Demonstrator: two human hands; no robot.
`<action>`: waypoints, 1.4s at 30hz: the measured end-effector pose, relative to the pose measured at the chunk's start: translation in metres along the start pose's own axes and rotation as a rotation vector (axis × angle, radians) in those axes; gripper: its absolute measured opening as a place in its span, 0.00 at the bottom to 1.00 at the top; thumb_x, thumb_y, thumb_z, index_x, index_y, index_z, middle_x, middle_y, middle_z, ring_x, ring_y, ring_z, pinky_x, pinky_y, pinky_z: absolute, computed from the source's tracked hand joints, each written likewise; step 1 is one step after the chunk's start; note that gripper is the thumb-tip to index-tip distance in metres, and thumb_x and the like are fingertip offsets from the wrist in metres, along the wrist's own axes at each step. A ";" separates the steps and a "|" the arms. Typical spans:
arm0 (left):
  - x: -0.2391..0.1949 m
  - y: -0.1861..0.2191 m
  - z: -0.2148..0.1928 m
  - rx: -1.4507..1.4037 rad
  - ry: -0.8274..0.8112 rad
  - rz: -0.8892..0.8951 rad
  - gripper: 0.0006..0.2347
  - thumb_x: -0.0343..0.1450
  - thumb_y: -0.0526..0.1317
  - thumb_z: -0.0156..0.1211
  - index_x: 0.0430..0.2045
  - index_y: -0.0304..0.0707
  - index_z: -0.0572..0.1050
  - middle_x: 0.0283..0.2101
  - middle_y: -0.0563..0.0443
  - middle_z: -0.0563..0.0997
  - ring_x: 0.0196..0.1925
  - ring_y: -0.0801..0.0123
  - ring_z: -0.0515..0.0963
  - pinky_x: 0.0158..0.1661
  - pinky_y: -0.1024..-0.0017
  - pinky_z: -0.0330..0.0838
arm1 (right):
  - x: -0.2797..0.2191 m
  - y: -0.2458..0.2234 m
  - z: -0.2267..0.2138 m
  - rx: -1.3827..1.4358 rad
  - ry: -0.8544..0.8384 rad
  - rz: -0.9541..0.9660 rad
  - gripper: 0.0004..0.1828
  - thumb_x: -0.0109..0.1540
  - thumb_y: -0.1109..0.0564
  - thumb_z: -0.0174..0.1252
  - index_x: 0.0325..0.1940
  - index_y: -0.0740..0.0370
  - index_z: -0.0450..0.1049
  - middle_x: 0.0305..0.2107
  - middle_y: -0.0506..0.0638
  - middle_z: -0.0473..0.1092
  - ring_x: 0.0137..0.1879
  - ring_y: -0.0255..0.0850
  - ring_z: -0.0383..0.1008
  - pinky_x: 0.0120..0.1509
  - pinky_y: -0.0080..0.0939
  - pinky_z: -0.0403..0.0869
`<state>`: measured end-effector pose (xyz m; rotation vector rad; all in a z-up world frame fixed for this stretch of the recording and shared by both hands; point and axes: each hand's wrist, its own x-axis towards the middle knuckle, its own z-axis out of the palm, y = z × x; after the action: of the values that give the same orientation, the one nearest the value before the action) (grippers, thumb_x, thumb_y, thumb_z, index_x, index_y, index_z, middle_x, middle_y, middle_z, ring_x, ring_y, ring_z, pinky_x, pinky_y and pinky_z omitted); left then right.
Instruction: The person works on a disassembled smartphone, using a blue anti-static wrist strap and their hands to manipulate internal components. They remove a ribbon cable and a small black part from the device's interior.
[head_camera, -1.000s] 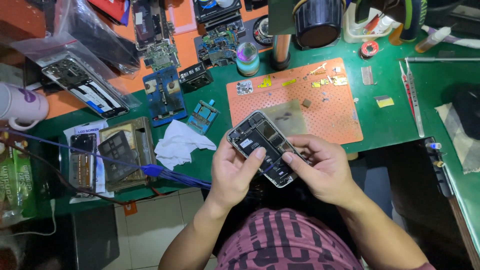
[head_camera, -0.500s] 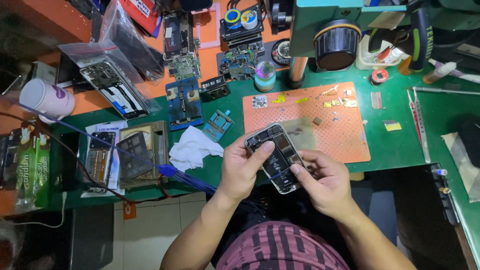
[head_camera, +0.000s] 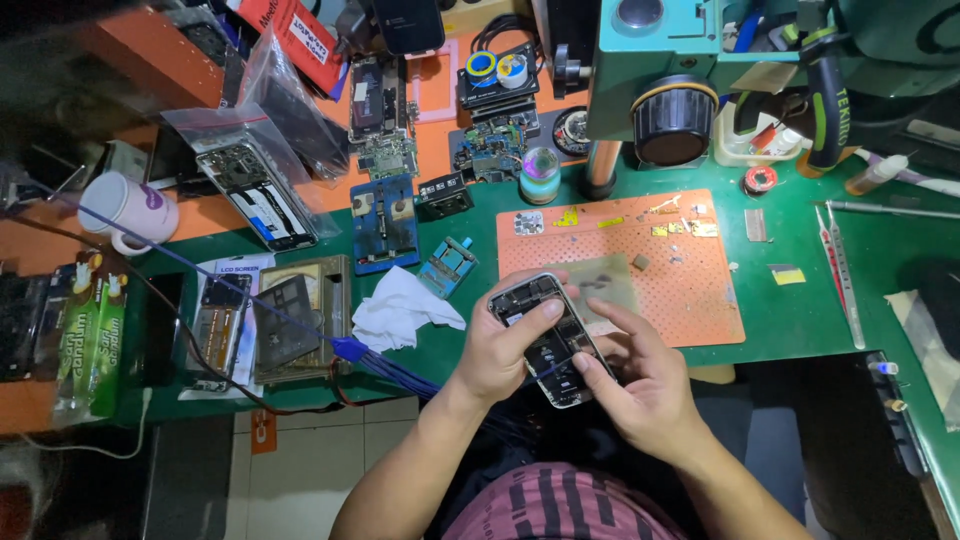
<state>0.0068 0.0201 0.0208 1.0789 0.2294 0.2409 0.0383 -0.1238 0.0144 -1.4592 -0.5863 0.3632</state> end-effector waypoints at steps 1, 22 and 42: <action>0.002 0.001 0.001 0.002 0.001 0.004 0.11 0.61 0.34 0.56 0.35 0.31 0.70 0.33 0.44 0.76 0.29 0.72 0.74 0.31 0.76 0.72 | 0.003 0.003 -0.002 0.001 -0.002 -0.004 0.24 0.53 0.63 0.51 0.54 0.61 0.58 0.25 0.51 0.71 0.31 0.32 0.68 0.33 0.28 0.71; 0.024 -0.013 0.000 0.283 0.103 -0.070 0.11 0.61 0.38 0.57 0.36 0.39 0.72 0.34 0.55 0.75 0.34 0.80 0.72 0.37 0.81 0.69 | 0.020 0.046 -0.015 0.153 -0.093 0.167 0.32 0.51 0.66 0.48 0.61 0.60 0.57 0.14 0.50 0.52 0.21 0.32 0.52 0.24 0.28 0.57; 0.029 -0.013 0.003 0.327 0.016 -0.122 0.13 0.62 0.40 0.55 0.38 0.39 0.71 0.36 0.54 0.74 0.38 0.76 0.72 0.41 0.78 0.68 | 0.018 0.021 -0.004 0.178 0.151 0.362 0.31 0.52 0.74 0.45 0.61 0.63 0.59 0.29 0.66 0.67 0.35 0.45 0.65 0.45 0.41 0.66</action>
<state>0.0364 0.0209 0.0085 1.3817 0.3569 0.1037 0.0576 -0.1155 -0.0040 -1.4041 -0.1610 0.5681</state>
